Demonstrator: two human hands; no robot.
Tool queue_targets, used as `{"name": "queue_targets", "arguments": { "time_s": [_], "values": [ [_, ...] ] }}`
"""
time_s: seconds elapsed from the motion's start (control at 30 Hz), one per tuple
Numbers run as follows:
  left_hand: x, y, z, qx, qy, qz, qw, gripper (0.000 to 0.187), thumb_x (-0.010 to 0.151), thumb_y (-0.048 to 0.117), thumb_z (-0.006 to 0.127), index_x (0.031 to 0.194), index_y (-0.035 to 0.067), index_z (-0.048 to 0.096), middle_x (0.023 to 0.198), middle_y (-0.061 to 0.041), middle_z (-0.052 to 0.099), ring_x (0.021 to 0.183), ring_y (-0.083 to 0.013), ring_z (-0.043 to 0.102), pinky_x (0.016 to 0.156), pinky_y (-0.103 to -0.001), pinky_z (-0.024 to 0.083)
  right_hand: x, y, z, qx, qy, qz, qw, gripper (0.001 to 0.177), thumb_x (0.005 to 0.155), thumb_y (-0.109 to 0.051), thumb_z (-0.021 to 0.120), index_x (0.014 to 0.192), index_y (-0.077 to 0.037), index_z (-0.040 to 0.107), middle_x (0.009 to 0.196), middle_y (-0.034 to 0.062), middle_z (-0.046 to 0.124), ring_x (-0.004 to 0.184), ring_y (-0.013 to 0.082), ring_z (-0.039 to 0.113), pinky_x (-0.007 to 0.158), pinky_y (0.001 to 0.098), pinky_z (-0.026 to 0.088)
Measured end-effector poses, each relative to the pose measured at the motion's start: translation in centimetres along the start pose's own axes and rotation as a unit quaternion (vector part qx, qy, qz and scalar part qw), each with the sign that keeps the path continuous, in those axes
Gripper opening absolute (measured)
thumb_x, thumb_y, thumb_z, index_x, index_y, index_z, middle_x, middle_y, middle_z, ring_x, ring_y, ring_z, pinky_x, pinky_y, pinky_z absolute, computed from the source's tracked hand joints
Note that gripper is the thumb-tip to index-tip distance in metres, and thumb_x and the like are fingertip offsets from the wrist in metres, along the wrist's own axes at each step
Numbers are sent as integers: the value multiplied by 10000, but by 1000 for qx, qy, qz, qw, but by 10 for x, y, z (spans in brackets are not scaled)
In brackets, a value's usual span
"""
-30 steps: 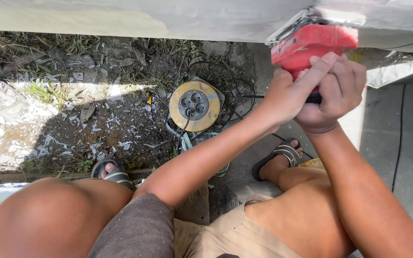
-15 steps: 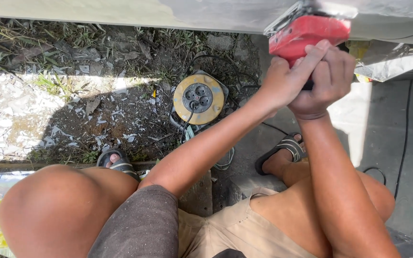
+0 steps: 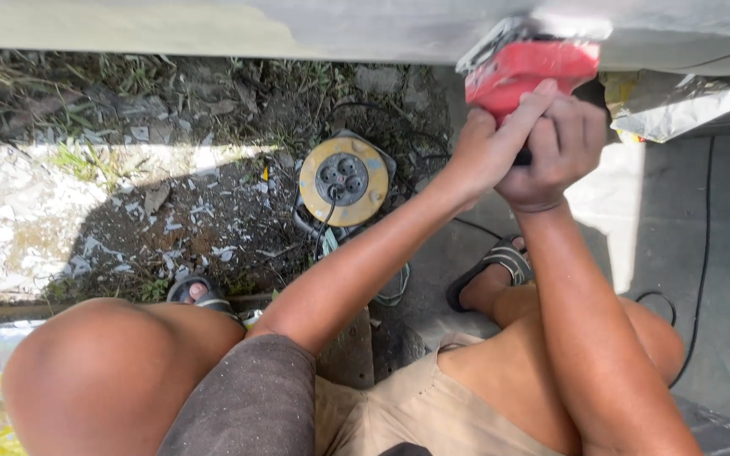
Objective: The person uses a red electric sander to smooth a section of a white car's body panel. They hold the tool with both hands and move it back and forth over the surface, which appears to be prepared with filler or primer.
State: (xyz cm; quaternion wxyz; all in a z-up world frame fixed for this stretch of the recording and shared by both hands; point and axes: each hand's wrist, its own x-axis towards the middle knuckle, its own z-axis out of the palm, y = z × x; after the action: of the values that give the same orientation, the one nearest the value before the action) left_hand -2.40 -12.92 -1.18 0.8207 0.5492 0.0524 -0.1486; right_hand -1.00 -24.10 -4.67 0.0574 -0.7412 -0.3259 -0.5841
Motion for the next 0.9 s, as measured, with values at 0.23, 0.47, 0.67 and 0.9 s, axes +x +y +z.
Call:
{"name": "queue_targets", "arguments": {
  "time_s": [0.23,0.47,0.67,0.9],
  "values": [
    [-5,11,5,-2,-3,-30,1000,774,751,623,546,1108,-63,595,1071,-217,654,1075,-321,625,962,-412,506,41,-7,-9,25,24,-18,999,246,931,113,784,710,10,757,776,118,678,696,242,557,689,357,548],
    [-15,29,0,3,-7,-57,998,945,718,650,550,1230,-143,513,1226,-289,593,1228,-373,558,1057,-471,459,42,-12,-5,17,10,4,1000,265,977,46,776,717,16,736,780,113,668,701,255,571,697,350,532],
    [-21,39,3,5,-24,-93,995,1091,691,673,553,1328,-207,447,1350,-346,545,1350,-415,505,1133,-518,420,16,-5,-4,-9,11,8,1000,296,984,-3,784,696,-11,714,773,96,663,702,244,564,695,336,524],
    [3,-3,18,-90,-49,132,986,332,915,431,606,689,189,634,654,43,636,680,-99,639,689,-262,523,31,0,-21,25,-41,70,996,199,978,39,630,797,9,705,876,150,661,820,312,535,711,406,421]
  ]
}}
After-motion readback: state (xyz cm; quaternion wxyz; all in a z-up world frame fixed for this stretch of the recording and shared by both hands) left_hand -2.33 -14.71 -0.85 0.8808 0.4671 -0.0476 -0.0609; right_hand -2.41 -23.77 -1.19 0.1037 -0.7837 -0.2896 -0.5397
